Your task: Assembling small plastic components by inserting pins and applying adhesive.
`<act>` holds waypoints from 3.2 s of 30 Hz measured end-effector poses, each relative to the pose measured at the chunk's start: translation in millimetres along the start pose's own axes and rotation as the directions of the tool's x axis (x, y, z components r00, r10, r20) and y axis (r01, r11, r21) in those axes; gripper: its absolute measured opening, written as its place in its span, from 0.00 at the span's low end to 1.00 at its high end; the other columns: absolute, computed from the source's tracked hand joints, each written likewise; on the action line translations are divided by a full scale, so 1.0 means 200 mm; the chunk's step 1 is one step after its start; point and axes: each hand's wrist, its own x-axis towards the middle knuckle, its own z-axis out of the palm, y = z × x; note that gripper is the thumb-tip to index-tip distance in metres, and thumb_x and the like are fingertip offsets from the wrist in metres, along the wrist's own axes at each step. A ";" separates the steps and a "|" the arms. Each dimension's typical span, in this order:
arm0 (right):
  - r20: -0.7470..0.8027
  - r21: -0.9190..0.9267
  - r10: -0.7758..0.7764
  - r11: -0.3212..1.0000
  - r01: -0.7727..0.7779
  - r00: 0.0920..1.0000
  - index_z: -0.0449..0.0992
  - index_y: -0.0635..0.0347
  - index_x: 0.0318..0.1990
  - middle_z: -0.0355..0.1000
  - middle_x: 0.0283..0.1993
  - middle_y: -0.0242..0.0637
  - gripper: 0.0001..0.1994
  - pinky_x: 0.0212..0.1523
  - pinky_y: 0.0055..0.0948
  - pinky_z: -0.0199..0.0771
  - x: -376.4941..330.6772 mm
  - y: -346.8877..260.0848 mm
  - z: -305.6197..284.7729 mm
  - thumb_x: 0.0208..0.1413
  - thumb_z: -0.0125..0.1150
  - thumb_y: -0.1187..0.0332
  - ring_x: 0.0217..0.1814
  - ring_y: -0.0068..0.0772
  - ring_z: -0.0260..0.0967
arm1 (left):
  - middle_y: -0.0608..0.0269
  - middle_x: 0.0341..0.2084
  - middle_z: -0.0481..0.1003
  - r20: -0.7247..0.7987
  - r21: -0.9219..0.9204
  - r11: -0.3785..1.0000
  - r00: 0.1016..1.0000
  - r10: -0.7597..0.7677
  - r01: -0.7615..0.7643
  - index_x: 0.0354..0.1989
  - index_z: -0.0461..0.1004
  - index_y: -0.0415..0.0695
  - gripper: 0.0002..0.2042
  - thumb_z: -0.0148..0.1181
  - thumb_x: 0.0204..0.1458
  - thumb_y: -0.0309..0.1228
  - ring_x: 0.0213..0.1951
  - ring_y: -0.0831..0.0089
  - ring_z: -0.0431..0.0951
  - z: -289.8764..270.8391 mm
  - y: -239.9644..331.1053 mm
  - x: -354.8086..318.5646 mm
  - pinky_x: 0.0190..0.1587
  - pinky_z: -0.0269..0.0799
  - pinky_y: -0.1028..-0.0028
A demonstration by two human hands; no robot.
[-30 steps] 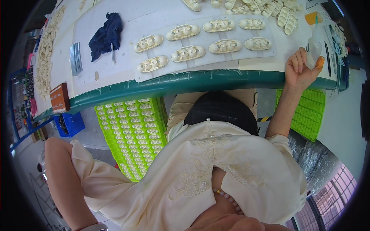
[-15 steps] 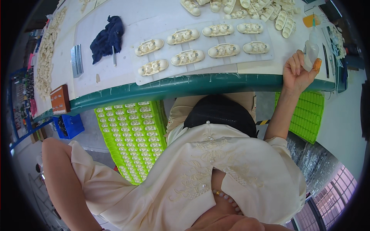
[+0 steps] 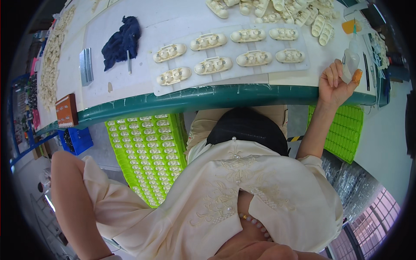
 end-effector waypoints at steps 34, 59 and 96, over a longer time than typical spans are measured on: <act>0.015 0.099 0.145 0.984 -0.145 0.989 0.57 0.74 0.47 0.54 0.32 0.35 0.29 0.23 0.18 0.52 0.03 -0.04 -0.05 0.49 0.61 0.58 0.26 0.22 0.51 | 0.68 0.33 0.77 0.499 0.527 0.097 -0.215 -0.840 0.845 0.52 0.66 0.43 0.30 0.68 0.36 0.29 0.37 0.70 0.67 -0.14 0.30 -0.82 0.40 0.66 0.75; 0.738 -0.669 0.236 0.376 0.641 0.632 0.64 0.69 0.38 0.68 0.36 0.51 0.16 0.38 0.26 0.71 -0.10 0.76 0.68 0.45 0.63 0.72 0.36 0.35 0.67 | 0.63 0.17 0.72 -0.201 0.155 -0.294 -0.261 -0.944 0.943 0.37 0.71 0.34 0.07 0.54 0.50 0.18 0.13 0.90 0.62 -0.26 0.26 -0.81 0.14 0.53 0.90; 0.798 -0.603 0.155 0.194 0.774 0.583 0.63 0.69 0.36 0.65 0.31 0.47 0.15 0.29 0.20 0.72 -0.10 0.82 0.60 0.46 0.63 0.73 0.32 0.35 0.68 | 0.66 0.17 0.72 -0.009 0.264 -0.219 -0.224 -0.974 0.939 0.34 0.75 0.35 0.08 0.61 0.43 0.17 0.15 0.87 0.66 -0.29 0.23 -0.82 0.17 0.54 0.87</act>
